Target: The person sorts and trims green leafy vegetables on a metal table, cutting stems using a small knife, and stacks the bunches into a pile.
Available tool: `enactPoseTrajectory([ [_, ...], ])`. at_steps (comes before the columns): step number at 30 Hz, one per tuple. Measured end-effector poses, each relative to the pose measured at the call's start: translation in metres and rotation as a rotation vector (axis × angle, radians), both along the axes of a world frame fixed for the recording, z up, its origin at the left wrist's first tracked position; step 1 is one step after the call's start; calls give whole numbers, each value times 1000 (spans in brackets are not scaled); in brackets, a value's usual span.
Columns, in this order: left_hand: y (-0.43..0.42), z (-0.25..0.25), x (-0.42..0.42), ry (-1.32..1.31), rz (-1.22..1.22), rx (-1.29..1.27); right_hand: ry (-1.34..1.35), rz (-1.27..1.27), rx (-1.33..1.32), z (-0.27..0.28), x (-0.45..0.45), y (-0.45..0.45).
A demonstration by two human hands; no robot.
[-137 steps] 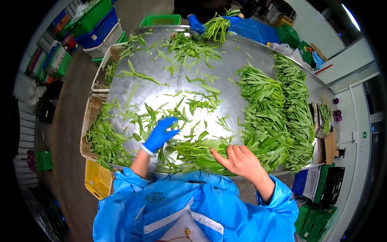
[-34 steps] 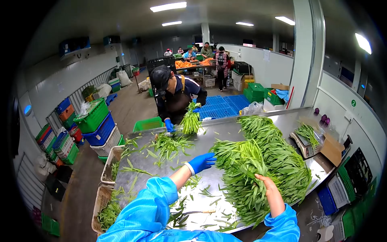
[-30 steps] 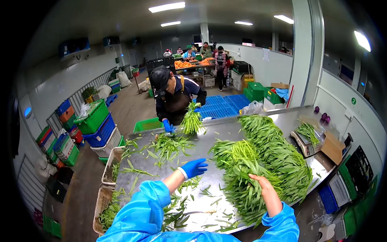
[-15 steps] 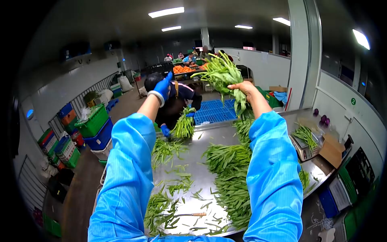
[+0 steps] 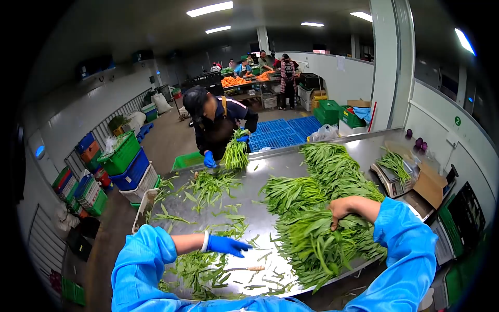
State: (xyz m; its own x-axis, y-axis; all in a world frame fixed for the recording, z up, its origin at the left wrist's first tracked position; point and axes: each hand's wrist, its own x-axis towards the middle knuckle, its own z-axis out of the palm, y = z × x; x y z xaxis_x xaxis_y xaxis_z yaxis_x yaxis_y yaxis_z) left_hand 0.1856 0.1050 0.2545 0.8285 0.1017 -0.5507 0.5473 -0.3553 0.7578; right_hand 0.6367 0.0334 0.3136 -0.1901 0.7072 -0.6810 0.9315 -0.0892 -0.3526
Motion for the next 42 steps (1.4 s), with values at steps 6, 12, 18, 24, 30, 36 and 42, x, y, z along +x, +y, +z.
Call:
enactPoseTrajectory([
  [6, 39, -6, -71, -112, 235, 260, -101, 322, 271, 113, -123, 5],
  [12, 75, 12, -201, 113, 217, 293, 195, 959, 891, 244, -297, 30],
  [18, -12, 7, -267, -45, 742, 341, 512, 1344, 1097, 283, -490, -5],
  [24, -135, -44, -270, 79, 928, 88, 336, 1308, 804, 180, -387, -59],
  [30, -226, -124, -249, -217, 1207, -337, -511, 825, 604, 91, -93, -123],
  [36, -299, -236, -185, -603, 1876, -609, -946, 267, 577, 32, 27, -251],
  [42, -324, -264, -75, -368, 1443, -772, -338, 135, 755, -12, -54, -306],
])
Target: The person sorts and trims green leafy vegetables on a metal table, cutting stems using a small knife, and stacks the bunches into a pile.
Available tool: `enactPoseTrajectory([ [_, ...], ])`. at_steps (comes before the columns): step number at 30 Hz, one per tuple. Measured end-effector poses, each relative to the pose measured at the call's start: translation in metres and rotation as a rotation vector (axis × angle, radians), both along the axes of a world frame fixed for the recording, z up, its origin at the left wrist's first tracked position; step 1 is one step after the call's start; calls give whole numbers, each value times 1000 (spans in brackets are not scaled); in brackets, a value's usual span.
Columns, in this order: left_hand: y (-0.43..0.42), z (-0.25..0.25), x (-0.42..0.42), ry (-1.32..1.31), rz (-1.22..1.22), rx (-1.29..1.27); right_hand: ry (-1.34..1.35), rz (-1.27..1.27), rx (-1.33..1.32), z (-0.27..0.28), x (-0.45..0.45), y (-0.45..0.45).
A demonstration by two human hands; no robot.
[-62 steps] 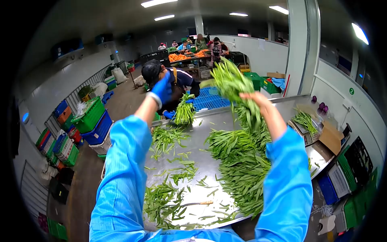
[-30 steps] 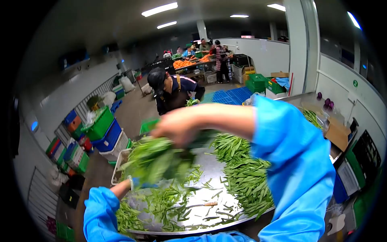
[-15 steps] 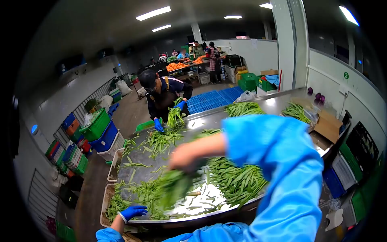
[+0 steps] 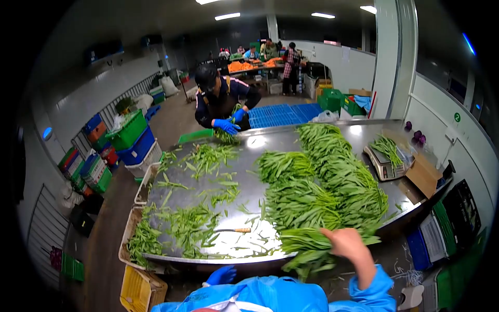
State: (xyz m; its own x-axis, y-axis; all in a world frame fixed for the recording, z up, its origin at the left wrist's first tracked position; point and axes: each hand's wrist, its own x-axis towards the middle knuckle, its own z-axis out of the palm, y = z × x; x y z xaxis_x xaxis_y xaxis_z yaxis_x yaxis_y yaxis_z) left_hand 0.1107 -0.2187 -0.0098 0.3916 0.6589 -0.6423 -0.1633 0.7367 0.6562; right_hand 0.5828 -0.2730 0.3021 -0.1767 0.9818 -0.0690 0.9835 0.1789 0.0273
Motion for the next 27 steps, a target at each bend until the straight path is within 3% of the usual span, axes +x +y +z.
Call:
enactPoseTrajectory([
  [2, 21, -5, 22, 190, -107, -79, 174, 53, 49, -25, -36, 18],
  [3, 22, 12, 28, 158, -73, -24, 237, 67, 69, -36, -55, 27],
  [6, 30, 26, 33, -199, 166, -87, 437, 70, 112, -62, -102, 48],
  [7, 38, 14, 31, -458, 167, -112, 477, 43, 55, -71, -113, 52],
  [8, 39, 36, 33, -621, 110, -131, 509, 10, -56, -76, -123, 56],
  [11, 48, 39, 28, -1016, 165, -221, 554, 5, -229, -105, -139, 62],
  [13, 48, 28, 20, -719, 222, -80, 542, 12, -294, -123, -145, 60],
  [14, 49, 28, 12, -826, 150, -147, 546, 9, -286, -128, -148, 58],
  [15, 51, 17, 8, -468, 7, 248, 549, 7, -279, -130, -151, 58],
  [20, 61, 8, -6, -688, 326, -197, 609, -7, -310, -132, -160, 68],
  [22, 80, 8, -14, -794, 235, -161, 629, -18, -354, -118, -164, 85],
  [25, 103, 20, -23, -528, 285, -108, 793, -38, -372, -133, -165, 96],
  [27, 123, 55, -29, -380, 321, -121, 919, -73, -377, -120, -177, 105],
])
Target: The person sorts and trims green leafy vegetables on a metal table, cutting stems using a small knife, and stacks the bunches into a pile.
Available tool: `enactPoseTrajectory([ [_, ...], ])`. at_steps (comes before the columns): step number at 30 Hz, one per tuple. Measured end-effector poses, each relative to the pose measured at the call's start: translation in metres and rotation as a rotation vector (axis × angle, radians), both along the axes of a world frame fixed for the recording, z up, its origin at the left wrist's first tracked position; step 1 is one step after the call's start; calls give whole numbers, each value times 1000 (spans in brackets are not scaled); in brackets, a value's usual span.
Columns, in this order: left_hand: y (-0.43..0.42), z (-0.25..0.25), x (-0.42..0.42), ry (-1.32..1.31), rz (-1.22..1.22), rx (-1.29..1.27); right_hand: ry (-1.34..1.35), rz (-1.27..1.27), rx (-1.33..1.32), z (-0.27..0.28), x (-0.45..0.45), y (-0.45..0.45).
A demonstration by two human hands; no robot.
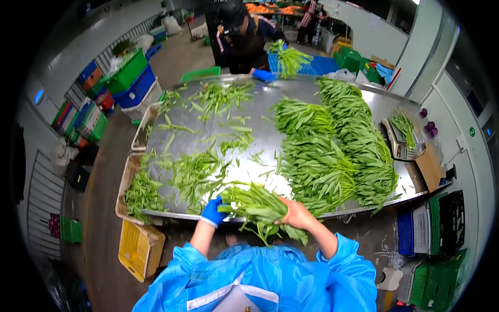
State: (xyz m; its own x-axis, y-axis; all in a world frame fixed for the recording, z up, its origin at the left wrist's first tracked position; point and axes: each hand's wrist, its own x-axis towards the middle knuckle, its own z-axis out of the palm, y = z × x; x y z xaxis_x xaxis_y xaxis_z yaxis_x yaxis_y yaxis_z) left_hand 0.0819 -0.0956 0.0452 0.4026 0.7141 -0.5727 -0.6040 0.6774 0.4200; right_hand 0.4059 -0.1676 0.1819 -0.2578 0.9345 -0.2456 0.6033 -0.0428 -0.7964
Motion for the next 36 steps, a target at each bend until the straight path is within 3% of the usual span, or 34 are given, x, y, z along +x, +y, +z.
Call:
enactPoseTrajectory([
  [2, 32, 7, -16, -107, 64, 55, 120, -25, -50, 13, -12, 16],
  [5, 73, 1, -67, -508, 97, 330, 272, -65, -81, 26, -25, 33],
  [6, 77, 41, -70, -168, 368, 154, 290, -78, -86, 24, -25, 38],
  [8, 87, 40, -101, -51, 376, 255, 345, -120, -112, 26, -25, 47],
  [13, 89, 67, -95, 502, 57, 419, 324, -185, -117, 39, -50, 70],
  [17, 80, 101, -56, 181, -81, 486, 364, -211, -178, 28, -80, 89],
  [19, 94, 80, -50, 316, -298, 662, 431, -221, -195, 25, -97, 94],
  [21, 103, 91, -64, 440, -287, 627, 463, -258, -228, 24, -110, 97],
  [24, 123, 77, -96, 384, -268, 604, 464, -315, -232, 20, -129, 99],
  [27, 143, 63, -121, 410, -13, 528, 511, -352, -299, 16, -139, 102],
  [28, 145, 63, -123, 554, 85, 517, 527, -350, -297, 12, -139, 103],
  [34, 149, 73, -118, 613, 330, 726, 487, -353, -351, 22, -126, 123],
  [36, 165, 62, -128, 790, 474, 776, 500, -353, -403, 26, -114, 130],
])
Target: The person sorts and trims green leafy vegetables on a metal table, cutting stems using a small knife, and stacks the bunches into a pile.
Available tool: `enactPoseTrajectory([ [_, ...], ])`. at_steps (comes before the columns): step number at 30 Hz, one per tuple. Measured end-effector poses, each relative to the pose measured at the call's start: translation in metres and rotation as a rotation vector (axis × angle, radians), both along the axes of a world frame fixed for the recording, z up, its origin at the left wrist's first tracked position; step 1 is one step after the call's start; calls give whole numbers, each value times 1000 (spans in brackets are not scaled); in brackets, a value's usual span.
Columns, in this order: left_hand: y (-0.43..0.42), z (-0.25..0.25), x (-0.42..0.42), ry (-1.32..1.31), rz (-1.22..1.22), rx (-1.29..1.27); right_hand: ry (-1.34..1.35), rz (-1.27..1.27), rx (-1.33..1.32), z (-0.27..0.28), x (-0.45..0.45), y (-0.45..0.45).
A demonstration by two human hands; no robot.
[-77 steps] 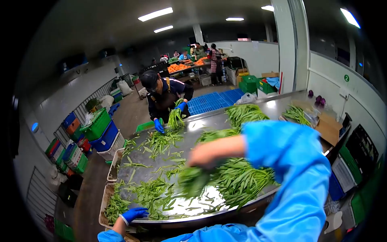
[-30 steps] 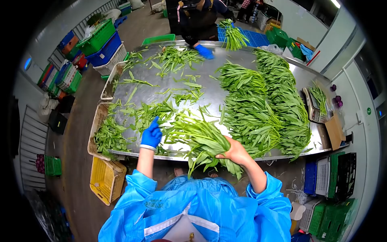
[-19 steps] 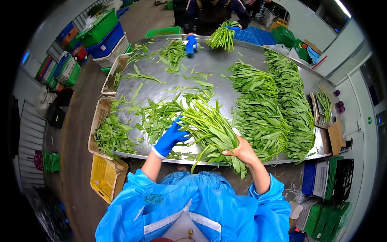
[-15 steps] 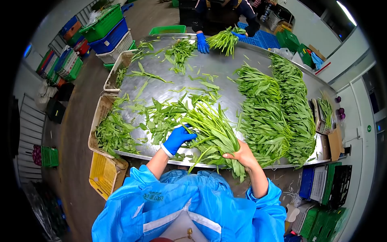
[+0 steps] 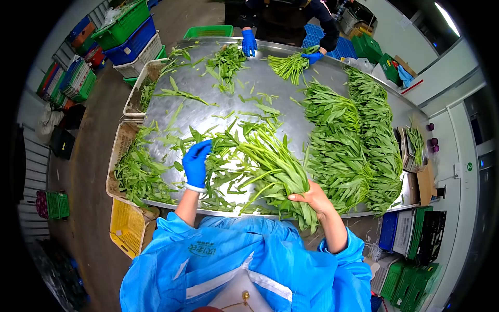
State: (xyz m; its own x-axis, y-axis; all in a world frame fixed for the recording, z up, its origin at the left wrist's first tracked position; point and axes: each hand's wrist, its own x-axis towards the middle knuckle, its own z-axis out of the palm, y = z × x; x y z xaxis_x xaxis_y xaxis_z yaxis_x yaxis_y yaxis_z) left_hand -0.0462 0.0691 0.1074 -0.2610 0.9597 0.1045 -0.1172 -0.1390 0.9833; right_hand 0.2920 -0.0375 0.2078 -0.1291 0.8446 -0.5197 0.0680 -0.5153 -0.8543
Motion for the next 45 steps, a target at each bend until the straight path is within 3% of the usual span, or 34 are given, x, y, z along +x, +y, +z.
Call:
enactPoseTrajectory([
  [1, 8, -4, -8, 109, 91, 72, 10, 4, -21, 2, 8, 4],
  [2, 17, -17, -16, 40, 81, 5, 62, -22, -41, -6, 17, 6],
  [4, 23, -24, -17, -26, -69, -116, 183, -74, -117, -8, 26, 10],
  [5, 22, -19, -8, -58, -125, -142, 244, -99, -155, -10, 29, 12],
  [7, 17, -12, 13, 157, -219, -59, 221, -122, -158, -17, 35, 13],
  [9, 12, 0, 36, 77, -390, -140, 255, -145, -189, -20, 37, 17],
  [11, 8, 17, 55, 252, -540, -86, 283, -151, -230, -19, 37, 21],
  [13, -2, 42, 79, 244, -588, -59, 296, -136, -253, -21, 39, 26],
  [14, 0, 26, 86, 479, -562, 48, 54, -151, -139, -24, 37, 30],
  [15, 1, 21, 98, 464, -489, 242, 285, -147, -80, -39, 39, 32],
  [17, 11, 9, 97, 502, -475, 290, 250, -113, -163, -39, 45, 38],
  [20, 32, 22, 72, 539, -426, 42, 217, -59, -179, -47, 54, 41],
  [21, 44, -2, 66, 274, -270, 37, 206, -60, -170, -50, 56, 40],
  [22, 57, -11, 50, 332, -173, 18, 198, -58, -159, -54, 58, 39],
  [23, 68, -15, 35, 108, -94, -107, 191, -56, -149, -59, 59, 38],
  [24, 83, -26, 16, 49, -59, -173, 188, -53, -96, -68, 60, 36],
  [25, 91, -29, -8, 444, -92, -258, 213, -66, -132, -67, 59, 36],
  [27, 81, 4, -7, 1434, 205, 221, 261, -91, -204, -59, 56, 34],
  [28, 74, 20, 2, 1639, 251, 48, 205, -68, -147, -57, 54, 36],
  [31, 67, -16, 11, 641, -198, 62, 170, -37, -104, -49, 47, 39],
  [33, 55, 11, 43, 456, -436, -10, 189, -14, -118, -46, 43, 42],
  [35, 45, 43, 74, 549, -483, 210, 179, 29, -101, -45, 42, 44],
  [36, 43, 48, 80, 502, -575, 144, 197, 36, -103, -47, 44, 45],
  [41, 41, 31, 92, 245, -720, 128, 248, 10, -41, -56, 52, 40],
  [43, 35, 35, 91, -39, -831, -263, 295, -40, -138, -60, 56, 38],
  [45, 32, 37, 96, -342, -875, -349, 343, -106, -211, -60, 56, 33],
])
